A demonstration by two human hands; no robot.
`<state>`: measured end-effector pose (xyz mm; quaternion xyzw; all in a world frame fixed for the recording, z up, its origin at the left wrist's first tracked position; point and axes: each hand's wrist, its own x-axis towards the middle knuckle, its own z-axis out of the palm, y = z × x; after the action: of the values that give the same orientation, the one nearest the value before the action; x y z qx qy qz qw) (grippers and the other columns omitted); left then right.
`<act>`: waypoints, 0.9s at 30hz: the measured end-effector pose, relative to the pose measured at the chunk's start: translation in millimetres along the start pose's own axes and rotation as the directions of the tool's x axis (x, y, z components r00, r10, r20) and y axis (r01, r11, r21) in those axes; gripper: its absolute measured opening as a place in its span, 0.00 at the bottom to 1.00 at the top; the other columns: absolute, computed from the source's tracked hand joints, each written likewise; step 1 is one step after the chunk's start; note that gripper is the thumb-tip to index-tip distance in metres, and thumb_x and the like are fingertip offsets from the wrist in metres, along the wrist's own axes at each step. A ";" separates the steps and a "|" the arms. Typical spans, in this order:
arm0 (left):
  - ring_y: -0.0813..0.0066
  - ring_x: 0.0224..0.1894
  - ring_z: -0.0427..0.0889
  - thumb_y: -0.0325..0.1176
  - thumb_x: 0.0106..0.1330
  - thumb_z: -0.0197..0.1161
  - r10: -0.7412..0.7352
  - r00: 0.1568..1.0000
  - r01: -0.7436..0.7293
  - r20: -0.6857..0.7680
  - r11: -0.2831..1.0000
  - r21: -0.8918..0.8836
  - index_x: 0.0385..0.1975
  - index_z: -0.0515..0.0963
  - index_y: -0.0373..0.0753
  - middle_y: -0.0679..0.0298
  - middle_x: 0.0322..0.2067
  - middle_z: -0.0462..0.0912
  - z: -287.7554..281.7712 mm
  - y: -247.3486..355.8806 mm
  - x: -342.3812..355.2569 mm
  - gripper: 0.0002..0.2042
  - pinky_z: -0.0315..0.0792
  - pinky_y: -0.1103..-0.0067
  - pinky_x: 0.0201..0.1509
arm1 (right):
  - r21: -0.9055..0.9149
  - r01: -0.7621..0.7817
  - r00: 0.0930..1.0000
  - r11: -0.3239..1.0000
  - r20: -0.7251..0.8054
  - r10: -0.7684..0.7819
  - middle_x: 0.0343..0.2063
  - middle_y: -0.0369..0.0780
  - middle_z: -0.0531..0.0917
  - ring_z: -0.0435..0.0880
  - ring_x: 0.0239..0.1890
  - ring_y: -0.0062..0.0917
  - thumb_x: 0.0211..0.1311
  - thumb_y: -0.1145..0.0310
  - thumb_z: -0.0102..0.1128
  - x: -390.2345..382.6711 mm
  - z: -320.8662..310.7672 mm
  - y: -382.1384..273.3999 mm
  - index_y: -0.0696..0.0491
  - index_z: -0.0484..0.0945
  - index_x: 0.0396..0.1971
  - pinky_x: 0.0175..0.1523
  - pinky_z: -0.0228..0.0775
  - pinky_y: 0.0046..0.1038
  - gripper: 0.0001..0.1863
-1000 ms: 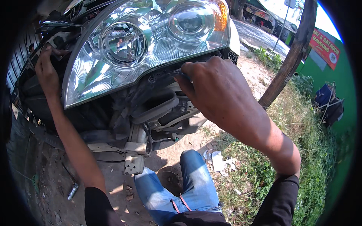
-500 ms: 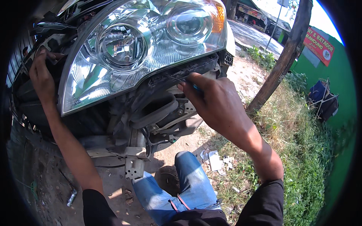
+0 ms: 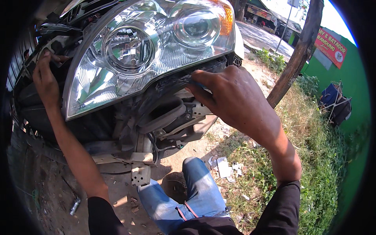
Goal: The recorder is using a small tool to adjust or repair a headlight assembly on a car.
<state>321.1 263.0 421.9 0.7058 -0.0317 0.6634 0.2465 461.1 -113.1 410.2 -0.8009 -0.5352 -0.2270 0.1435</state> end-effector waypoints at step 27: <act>0.88 0.24 0.61 0.37 0.77 0.53 -0.017 0.999 0.017 -0.036 1.000 0.014 0.33 0.81 0.30 0.72 0.23 0.76 0.3 -4.3 -0.9 0.17 0.57 0.83 0.30 | -0.056 -0.201 0.978 0.978 0.052 0.204 0.17 0.52 0.81 0.85 0.23 0.46 0.66 0.68 0.58 11.9 3.4 -47.4 0.61 0.80 0.24 0.31 0.78 0.43 0.14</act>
<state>322.9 266.3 419.7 0.6960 -0.0164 0.6739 0.2474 421.9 -83.8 412.9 -0.8608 -0.4488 -0.2015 0.1300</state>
